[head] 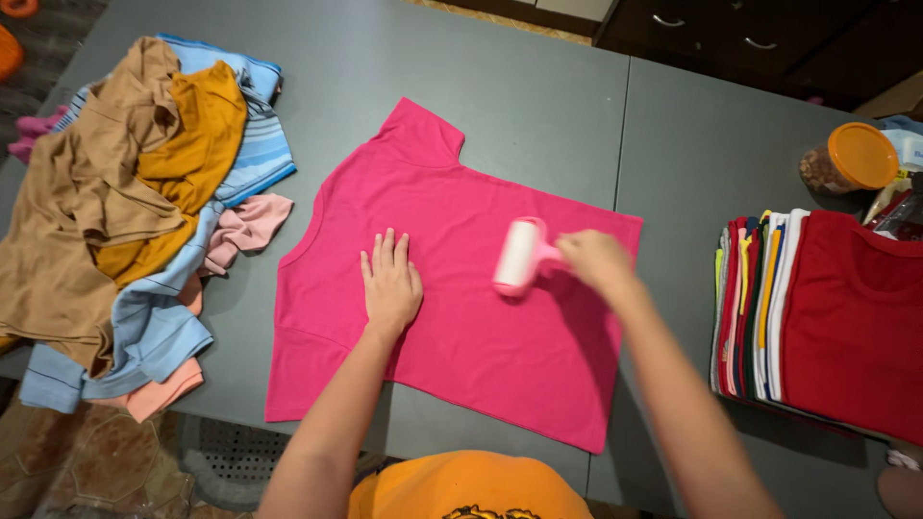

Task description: The person uses a pink lint roller to remove lint from a pink t-shirt laid flat on a table, then folds the shirt and places it on a stack. They repeat the process with a mustard-colored t-shirt, rolling it thoroughly before folding it.

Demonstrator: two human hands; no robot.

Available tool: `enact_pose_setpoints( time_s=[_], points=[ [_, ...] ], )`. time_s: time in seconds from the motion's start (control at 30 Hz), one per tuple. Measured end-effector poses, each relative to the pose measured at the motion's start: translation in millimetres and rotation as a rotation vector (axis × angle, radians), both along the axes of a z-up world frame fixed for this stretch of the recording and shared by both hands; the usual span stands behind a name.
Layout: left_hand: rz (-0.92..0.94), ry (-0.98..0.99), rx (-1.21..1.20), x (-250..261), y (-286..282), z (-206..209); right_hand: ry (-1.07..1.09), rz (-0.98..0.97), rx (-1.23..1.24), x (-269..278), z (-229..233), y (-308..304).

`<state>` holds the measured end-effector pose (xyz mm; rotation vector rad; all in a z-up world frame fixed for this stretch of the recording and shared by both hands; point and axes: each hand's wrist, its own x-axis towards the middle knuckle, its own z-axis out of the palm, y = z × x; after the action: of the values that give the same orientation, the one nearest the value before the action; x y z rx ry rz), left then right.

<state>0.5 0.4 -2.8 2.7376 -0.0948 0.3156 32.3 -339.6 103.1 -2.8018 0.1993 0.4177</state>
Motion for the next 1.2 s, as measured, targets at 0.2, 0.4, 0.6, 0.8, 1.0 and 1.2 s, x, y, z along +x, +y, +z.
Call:
enact_pose_setpoints(
  time_s=[0.2, 0.4, 0.6, 0.8, 1.0, 1.2],
  points=[
    [-0.008, -0.015, -0.013, 0.5, 0.0, 1.1, 0.054, -0.155, -0.024, -37.9, 32.5, -64.0],
    [-0.01, -0.022, -0.004, 0.2, 0.2, 3.9, 0.09, -0.265, 0.133, -47.9, 39.9, -68.7],
    [0.0, -0.011, 0.002, 0.5, 0.2, 1.7, 0.101, -0.228, 0.054, -37.8, 28.1, -68.3],
    [0.005, -0.028, 0.006, 0.8, -0.3, 1.0, -0.06, 0.03, 0.156, 16.6, -17.7, 27.0],
    [0.001, -0.014, 0.02, 2.0, -0.7, 2.3, -0.078, 0.027, 0.194, 33.1, -35.8, 58.9],
    [0.008, -0.023, 0.016, 1.0, -0.6, -1.5, 0.08, -0.21, 0.303, -22.6, -24.2, -81.8]
  ],
)
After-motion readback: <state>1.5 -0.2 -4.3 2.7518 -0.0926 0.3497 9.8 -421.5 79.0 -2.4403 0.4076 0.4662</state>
